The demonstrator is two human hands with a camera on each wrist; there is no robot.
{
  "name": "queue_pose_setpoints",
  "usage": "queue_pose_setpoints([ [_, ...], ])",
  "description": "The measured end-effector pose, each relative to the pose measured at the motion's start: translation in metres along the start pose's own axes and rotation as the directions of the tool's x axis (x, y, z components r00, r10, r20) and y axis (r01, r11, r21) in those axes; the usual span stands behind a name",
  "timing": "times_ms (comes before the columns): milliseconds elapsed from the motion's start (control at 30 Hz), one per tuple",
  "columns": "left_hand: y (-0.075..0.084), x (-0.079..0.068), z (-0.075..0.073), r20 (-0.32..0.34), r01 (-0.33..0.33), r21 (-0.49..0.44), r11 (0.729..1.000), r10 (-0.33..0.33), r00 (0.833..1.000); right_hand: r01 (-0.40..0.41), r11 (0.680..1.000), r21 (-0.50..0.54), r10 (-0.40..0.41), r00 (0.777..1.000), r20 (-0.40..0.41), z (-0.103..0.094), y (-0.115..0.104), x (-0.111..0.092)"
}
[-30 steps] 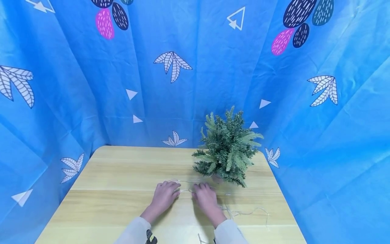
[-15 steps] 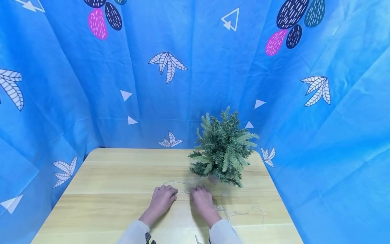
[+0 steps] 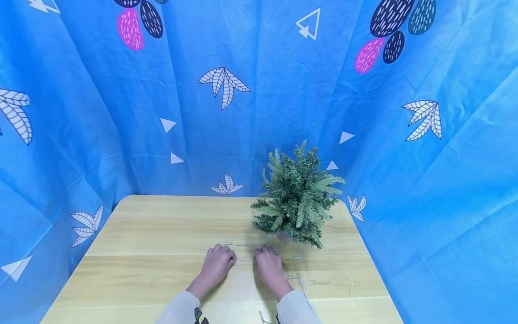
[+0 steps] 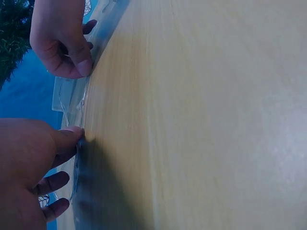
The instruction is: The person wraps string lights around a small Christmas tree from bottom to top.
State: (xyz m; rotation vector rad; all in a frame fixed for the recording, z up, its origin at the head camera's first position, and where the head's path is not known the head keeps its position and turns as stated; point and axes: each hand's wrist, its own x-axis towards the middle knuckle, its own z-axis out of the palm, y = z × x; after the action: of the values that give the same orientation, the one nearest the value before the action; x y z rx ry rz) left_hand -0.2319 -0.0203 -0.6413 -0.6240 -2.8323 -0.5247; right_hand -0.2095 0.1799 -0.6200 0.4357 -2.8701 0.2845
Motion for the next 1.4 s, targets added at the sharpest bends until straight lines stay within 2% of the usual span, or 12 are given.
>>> queue_pose_setpoints([
  [233, 0.001, -0.003, -0.006, -0.009, -0.013, -0.044, 0.999, 0.013, 1.0, 0.027, 0.999, -0.019, -0.027, 1.0, 0.009, -0.01, -0.001, -0.005],
  [367, 0.0, -0.003, -0.014, -0.034, -0.041, -0.076, 0.996, 0.038, 0.999, 0.055, 0.998, -0.038, -0.055, 0.998, -0.026, -0.02, -0.001, -0.007],
  [633, -0.002, -0.006, -0.035, -0.018, -0.087, -0.098, 0.991, 0.086, 0.996, 0.135, 0.981, -0.14, -0.142, 0.989, -0.042, -0.039, 0.006, -0.014],
  [767, -0.004, -0.01, -0.044, -0.017, -0.096, -0.084, 0.992, 0.094, 0.995, 0.125, 0.977, -0.172, -0.139, 0.988, -0.071, -0.049, 0.011, -0.019],
  [1000, -0.009, -0.017, -0.051, -0.04, -0.112, -0.098, 0.989, 0.109, 0.993, 0.076, 0.992, -0.1, -0.093, 0.981, -0.172, -0.065, 0.016, -0.027],
  [1200, -0.011, -0.017, -0.054, -0.075, -0.106, -0.104, 0.989, 0.098, 0.992, 0.062, 0.997, -0.05, -0.073, 0.964, -0.256, -0.081, 0.018, -0.033],
  [1400, -0.016, -0.016, -0.061, -0.067, -0.072, -0.118, 0.99, 0.064, 0.996, 0.069, 0.997, -0.022, -0.072, 0.961, -0.268, -0.099, 0.017, -0.037],
])
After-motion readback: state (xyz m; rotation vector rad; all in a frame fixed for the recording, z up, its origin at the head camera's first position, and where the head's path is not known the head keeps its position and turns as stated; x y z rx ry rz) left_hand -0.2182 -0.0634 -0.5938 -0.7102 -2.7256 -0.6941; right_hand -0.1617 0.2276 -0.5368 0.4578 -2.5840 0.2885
